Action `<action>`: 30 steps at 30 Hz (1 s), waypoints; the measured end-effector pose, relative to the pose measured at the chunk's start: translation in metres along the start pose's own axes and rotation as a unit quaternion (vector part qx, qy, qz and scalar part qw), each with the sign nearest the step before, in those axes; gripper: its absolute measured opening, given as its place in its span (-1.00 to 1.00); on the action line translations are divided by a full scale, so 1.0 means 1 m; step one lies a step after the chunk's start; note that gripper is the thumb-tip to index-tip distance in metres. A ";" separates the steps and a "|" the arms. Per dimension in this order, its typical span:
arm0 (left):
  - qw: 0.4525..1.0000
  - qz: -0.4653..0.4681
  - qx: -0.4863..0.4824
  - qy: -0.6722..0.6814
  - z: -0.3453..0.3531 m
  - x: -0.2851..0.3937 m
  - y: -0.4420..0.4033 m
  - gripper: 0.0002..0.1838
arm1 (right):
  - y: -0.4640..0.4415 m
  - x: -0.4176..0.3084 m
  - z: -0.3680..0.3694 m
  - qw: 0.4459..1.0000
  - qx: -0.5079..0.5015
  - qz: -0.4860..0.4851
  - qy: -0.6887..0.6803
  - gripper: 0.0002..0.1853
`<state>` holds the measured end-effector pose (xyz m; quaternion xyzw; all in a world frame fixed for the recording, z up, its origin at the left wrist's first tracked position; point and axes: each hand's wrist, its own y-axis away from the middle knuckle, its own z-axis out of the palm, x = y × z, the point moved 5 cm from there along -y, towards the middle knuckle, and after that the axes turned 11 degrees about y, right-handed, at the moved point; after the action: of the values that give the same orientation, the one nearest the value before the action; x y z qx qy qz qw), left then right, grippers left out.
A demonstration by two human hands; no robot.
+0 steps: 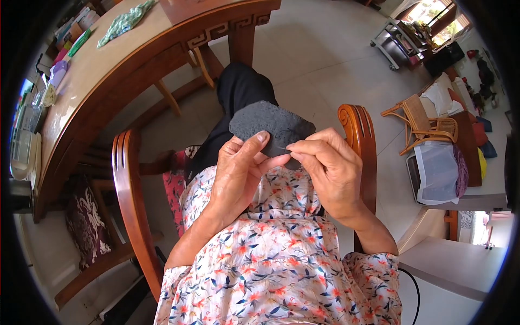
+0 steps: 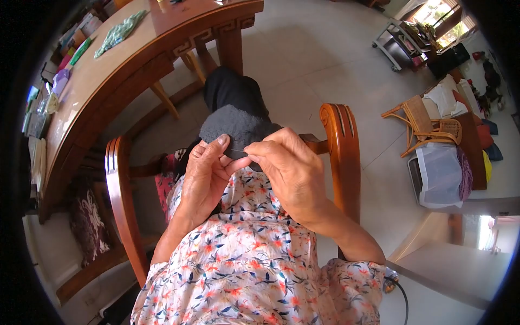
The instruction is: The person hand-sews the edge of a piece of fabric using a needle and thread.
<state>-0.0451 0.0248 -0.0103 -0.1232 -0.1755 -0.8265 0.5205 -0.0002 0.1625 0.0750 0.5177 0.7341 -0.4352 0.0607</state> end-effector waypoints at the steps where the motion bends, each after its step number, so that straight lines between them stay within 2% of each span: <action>1: 1.000 0.000 0.000 0.000 0.000 0.001 0.000 -0.86 | 0.002 0.001 0.003 1.000 0.001 -0.006 0.012 -0.78; 13: 0.999 0.010 -0.043 0.032 -0.003 0.002 0.001 -0.88 | 0.001 0.000 0.007 0.999 0.006 -0.007 0.047 -0.78; 19: 0.999 0.019 -0.027 0.009 0.004 0.005 0.004 -0.86 | -0.001 0.001 0.007 0.999 0.000 0.002 0.046 -0.79; 21: 0.999 0.033 0.037 -0.007 0.008 0.007 0.007 -0.77 | -0.001 0.000 0.007 0.999 -0.003 0.004 0.047 -0.79; 22: 0.999 0.033 0.037 -0.007 0.004 0.006 0.006 -0.77 | -0.001 0.000 0.007 0.999 -0.008 0.009 0.046 -0.80; 24: 0.998 0.037 -0.047 0.011 0.000 0.005 0.005 -0.85 | -0.001 0.000 0.007 0.999 -0.012 0.014 0.045 -0.80; 30: 0.998 0.032 -0.053 -0.018 -0.003 0.005 0.007 -0.85 | -0.004 0.000 0.006 0.999 -0.010 0.010 0.048 -0.83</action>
<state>-0.0412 0.0172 -0.0098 -0.1708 -0.1369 -0.8153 0.5361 -0.0056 0.1583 0.0740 0.5447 0.7354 -0.4017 0.0346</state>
